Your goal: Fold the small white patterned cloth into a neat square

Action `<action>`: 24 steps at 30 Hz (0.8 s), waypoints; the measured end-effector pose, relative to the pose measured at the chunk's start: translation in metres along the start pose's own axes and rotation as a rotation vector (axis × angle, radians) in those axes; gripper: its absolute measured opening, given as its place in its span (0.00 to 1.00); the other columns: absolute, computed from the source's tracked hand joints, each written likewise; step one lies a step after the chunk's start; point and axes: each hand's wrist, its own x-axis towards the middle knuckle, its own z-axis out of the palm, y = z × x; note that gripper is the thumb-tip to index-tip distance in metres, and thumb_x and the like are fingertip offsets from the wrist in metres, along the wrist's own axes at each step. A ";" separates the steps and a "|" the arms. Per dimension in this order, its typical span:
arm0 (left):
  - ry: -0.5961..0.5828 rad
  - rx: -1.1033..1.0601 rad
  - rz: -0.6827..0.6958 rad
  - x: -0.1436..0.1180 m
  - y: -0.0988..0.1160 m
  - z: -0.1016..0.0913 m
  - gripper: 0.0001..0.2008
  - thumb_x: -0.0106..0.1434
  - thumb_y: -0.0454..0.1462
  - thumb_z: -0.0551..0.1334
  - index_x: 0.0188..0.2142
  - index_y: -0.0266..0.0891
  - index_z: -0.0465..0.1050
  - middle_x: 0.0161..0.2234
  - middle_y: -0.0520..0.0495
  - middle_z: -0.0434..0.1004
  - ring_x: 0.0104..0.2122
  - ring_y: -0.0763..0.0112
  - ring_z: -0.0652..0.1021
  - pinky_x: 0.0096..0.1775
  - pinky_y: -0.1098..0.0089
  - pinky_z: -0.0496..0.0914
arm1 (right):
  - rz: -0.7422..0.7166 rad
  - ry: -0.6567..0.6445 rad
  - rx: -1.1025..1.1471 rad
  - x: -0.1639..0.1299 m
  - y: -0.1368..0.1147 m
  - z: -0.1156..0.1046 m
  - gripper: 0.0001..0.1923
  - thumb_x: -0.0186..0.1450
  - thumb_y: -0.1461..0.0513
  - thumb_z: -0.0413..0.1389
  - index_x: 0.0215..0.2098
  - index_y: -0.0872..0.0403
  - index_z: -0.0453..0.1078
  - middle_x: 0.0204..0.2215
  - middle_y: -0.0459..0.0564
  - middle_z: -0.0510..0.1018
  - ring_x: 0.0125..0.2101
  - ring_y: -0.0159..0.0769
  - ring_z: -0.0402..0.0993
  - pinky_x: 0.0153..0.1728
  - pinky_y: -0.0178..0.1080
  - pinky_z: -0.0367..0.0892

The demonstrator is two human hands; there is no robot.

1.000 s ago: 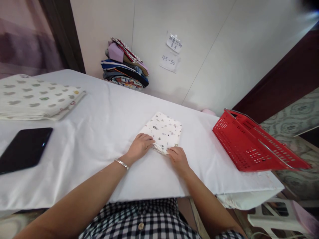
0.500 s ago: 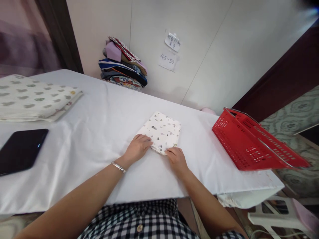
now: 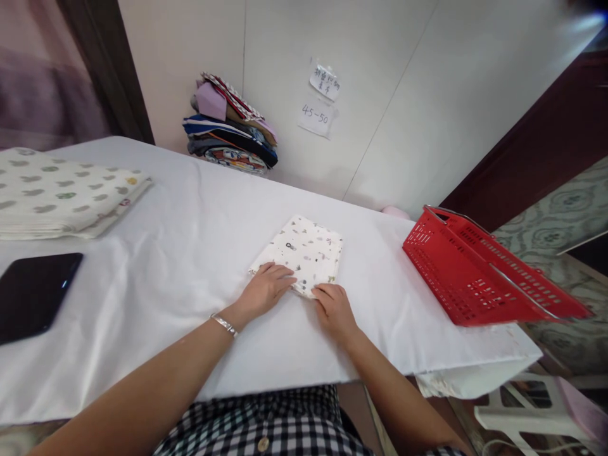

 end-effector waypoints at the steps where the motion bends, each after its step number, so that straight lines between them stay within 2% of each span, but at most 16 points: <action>1: 0.005 0.002 0.001 0.000 0.000 0.001 0.14 0.67 0.36 0.50 0.45 0.46 0.73 0.45 0.46 0.75 0.47 0.65 0.72 0.52 0.55 0.61 | 0.007 -0.011 0.002 0.002 -0.004 -0.003 0.17 0.64 0.66 0.48 0.50 0.53 0.68 0.45 0.55 0.73 0.46 0.39 0.67 0.47 0.44 0.61; 4: 0.012 0.007 0.005 0.000 -0.001 0.001 0.14 0.67 0.37 0.50 0.45 0.46 0.73 0.45 0.46 0.76 0.47 0.65 0.72 0.51 0.55 0.61 | -0.012 -0.042 -0.019 0.007 -0.012 -0.006 0.19 0.64 0.65 0.48 0.54 0.54 0.64 0.51 0.56 0.70 0.51 0.41 0.64 0.52 0.46 0.57; 8: 0.009 0.004 0.000 0.000 0.000 -0.001 0.13 0.67 0.37 0.51 0.44 0.46 0.74 0.45 0.46 0.76 0.47 0.65 0.72 0.51 0.56 0.61 | -0.013 -0.156 -0.080 0.006 -0.011 0.006 0.23 0.65 0.66 0.46 0.58 0.55 0.59 0.56 0.56 0.67 0.56 0.41 0.59 0.56 0.48 0.52; 12: 0.001 -0.002 -0.003 0.001 0.001 -0.002 0.13 0.67 0.37 0.52 0.43 0.46 0.74 0.45 0.47 0.76 0.47 0.65 0.72 0.51 0.56 0.61 | 0.018 -0.202 -0.108 0.003 -0.006 0.014 0.24 0.65 0.69 0.44 0.60 0.56 0.57 0.58 0.56 0.65 0.59 0.41 0.57 0.57 0.49 0.51; 17: 0.003 -0.006 0.000 0.001 0.000 0.000 0.13 0.67 0.37 0.52 0.44 0.46 0.74 0.45 0.46 0.76 0.47 0.65 0.72 0.50 0.57 0.61 | 0.052 -0.252 -0.062 0.009 -0.010 0.002 0.24 0.65 0.65 0.47 0.60 0.54 0.57 0.58 0.54 0.64 0.58 0.40 0.58 0.57 0.49 0.52; 20: 0.001 -0.005 0.003 0.001 -0.001 0.000 0.13 0.67 0.37 0.52 0.45 0.46 0.73 0.45 0.46 0.76 0.47 0.65 0.72 0.50 0.56 0.61 | 0.057 -0.232 -0.082 0.013 -0.012 -0.002 0.24 0.66 0.62 0.47 0.60 0.54 0.56 0.60 0.56 0.61 0.60 0.43 0.54 0.58 0.51 0.51; 24: -0.002 -0.010 0.001 0.001 -0.001 -0.001 0.13 0.67 0.38 0.52 0.44 0.46 0.74 0.45 0.46 0.76 0.47 0.65 0.73 0.50 0.56 0.62 | 0.033 -0.257 -0.135 0.012 -0.009 0.008 0.27 0.66 0.60 0.49 0.62 0.56 0.54 0.61 0.57 0.60 0.61 0.45 0.52 0.59 0.54 0.49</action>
